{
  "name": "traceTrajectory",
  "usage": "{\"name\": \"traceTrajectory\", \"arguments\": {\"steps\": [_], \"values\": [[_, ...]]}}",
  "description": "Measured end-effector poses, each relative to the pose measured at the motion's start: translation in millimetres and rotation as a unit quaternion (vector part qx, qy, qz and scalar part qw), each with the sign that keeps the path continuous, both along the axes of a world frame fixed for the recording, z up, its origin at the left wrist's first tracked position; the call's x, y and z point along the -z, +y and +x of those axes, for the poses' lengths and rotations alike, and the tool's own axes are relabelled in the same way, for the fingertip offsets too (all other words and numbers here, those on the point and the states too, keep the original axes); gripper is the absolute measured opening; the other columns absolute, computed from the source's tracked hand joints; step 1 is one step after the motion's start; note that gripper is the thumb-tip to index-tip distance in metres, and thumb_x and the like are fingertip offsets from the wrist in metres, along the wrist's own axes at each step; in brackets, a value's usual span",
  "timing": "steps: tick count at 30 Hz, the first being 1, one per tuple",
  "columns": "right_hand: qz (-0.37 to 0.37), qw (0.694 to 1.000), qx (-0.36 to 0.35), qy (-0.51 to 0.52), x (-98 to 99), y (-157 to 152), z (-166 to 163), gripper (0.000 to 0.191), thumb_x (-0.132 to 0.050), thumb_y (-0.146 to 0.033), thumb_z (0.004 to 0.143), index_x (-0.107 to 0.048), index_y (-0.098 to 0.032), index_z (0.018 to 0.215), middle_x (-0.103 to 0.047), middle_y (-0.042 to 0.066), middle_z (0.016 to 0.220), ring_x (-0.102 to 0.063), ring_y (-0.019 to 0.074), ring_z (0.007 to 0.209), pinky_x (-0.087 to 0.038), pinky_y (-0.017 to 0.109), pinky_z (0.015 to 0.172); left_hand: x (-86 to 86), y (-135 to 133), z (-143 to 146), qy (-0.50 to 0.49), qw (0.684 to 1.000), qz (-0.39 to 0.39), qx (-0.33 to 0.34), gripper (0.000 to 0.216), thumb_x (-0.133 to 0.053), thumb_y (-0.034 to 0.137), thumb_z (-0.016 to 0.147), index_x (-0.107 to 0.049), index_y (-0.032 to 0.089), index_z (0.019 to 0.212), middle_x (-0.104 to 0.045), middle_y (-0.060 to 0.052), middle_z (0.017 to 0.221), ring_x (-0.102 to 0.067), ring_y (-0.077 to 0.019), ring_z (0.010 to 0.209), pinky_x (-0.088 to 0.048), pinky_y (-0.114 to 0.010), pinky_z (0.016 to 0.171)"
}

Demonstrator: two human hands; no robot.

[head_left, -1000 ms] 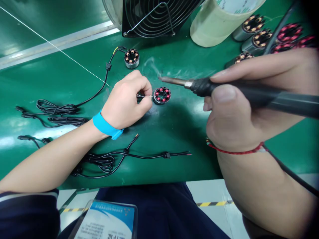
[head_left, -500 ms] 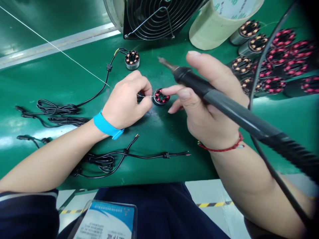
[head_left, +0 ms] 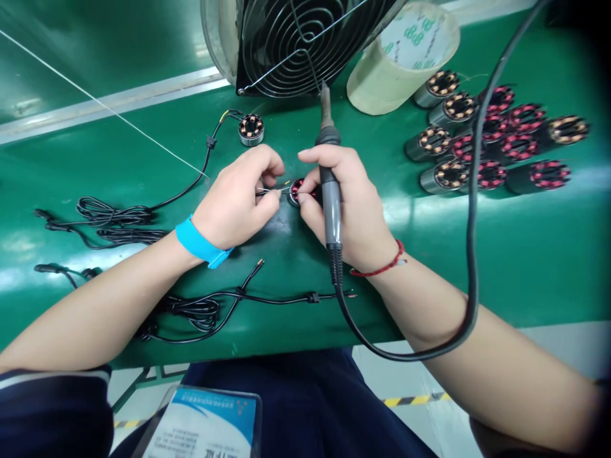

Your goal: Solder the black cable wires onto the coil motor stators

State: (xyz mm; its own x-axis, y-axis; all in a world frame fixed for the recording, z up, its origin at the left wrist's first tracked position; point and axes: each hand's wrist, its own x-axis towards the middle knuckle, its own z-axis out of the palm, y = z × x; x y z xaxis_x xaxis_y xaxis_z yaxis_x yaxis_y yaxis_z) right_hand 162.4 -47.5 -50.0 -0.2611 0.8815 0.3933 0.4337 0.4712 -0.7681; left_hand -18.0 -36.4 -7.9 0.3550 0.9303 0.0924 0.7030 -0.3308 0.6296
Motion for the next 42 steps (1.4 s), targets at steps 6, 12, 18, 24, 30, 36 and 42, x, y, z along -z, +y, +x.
{"name": "traceTrajectory", "arguments": {"steps": [6,12,18,24,30,36,42], "values": [[0.009,1.000,0.013,-0.005,2.0,1,2,0.047,-0.056,-0.025,0.084,-0.043,-0.031,0.129,-0.066,0.001,0.102,-0.063,0.0211,0.097,-0.052,0.045,0.095,-4.0,6,-8,0.051,0.997,-0.053,0.005,0.008,-0.054,0.017,0.078,-0.061,0.016,0.076,-0.060,-0.001,0.075,-0.055,-0.0134,0.072,-0.048,-0.031,0.075],[0.002,0.999,-0.022,-0.033,1.3,1,1,0.050,-0.054,-0.023,0.081,-0.041,-0.029,0.129,-0.066,0.000,0.103,-0.063,0.0201,0.095,-0.053,0.046,0.093,-8.2,11,-7,-0.094,0.972,-0.206,-0.061,0.010,-0.058,0.020,0.076,-0.061,0.014,0.068,-0.056,0.002,0.061,-0.047,-0.0081,0.058,-0.040,-0.023,0.060],[0.012,0.999,-0.032,-0.035,-2.1,-2,2,0.052,-0.054,-0.022,0.079,-0.041,-0.026,0.129,-0.064,0.002,0.106,-0.061,0.0213,0.099,-0.051,0.045,0.094,-7.5,11,-4,-0.119,0.958,-0.247,-0.082,0.014,-0.067,0.026,0.073,-0.069,0.012,0.071,-0.058,0.002,0.060,-0.045,-0.0069,0.056,-0.036,-0.023,0.056],[0.036,0.998,-0.028,-0.042,-1.7,1,-4,0.047,-0.053,-0.018,0.080,-0.044,-0.025,0.126,-0.065,0.001,0.097,-0.059,0.0213,0.095,-0.050,0.042,0.090,-6.6,12,0,-0.097,0.962,-0.243,-0.084,0.018,-0.067,0.028,0.074,-0.067,0.012,0.065,-0.054,0.003,0.057,-0.041,-0.0065,0.054,-0.033,-0.023,0.055],[0.049,0.997,0.012,-0.049,-0.6,1,-10,0.036,-0.053,-0.016,0.079,-0.052,-0.026,0.114,-0.067,-0.001,0.087,-0.060,0.0200,0.086,-0.047,0.039,0.086,-10.9,11,-7,-0.115,0.947,-0.295,-0.061,0.018,-0.061,0.029,0.079,-0.068,0.015,0.071,-0.054,0.003,0.056,-0.041,-0.0077,0.050,-0.034,-0.024,0.052],[0.038,0.999,0.022,0.010,-1.1,1,-16,0.032,-0.051,-0.016,0.081,-0.053,-0.024,0.112,-0.067,-0.001,0.085,-0.061,0.0187,0.083,-0.050,0.037,0.083,-10.0,3,-4,-0.008,0.976,-0.217,0.019,0.021,-0.057,0.029,0.080,-0.064,0.015,0.067,-0.056,0.002,0.059,-0.046,-0.0100,0.056,-0.036,-0.026,0.057],[0.024,0.996,0.066,0.058,-2.4,2,-5,0.043,-0.054,-0.015,0.078,-0.051,-0.025,0.120,-0.068,0.001,0.096,-0.061,0.0199,0.095,-0.051,0.039,0.091,3.0,22,-21,0.050,0.993,-0.005,-0.102,0.016,-0.051,0.024,0.084,-0.063,0.016,0.078,-0.065,-0.004,0.084,-0.056,-0.0153,0.079,-0.044,-0.030,0.079]]}}
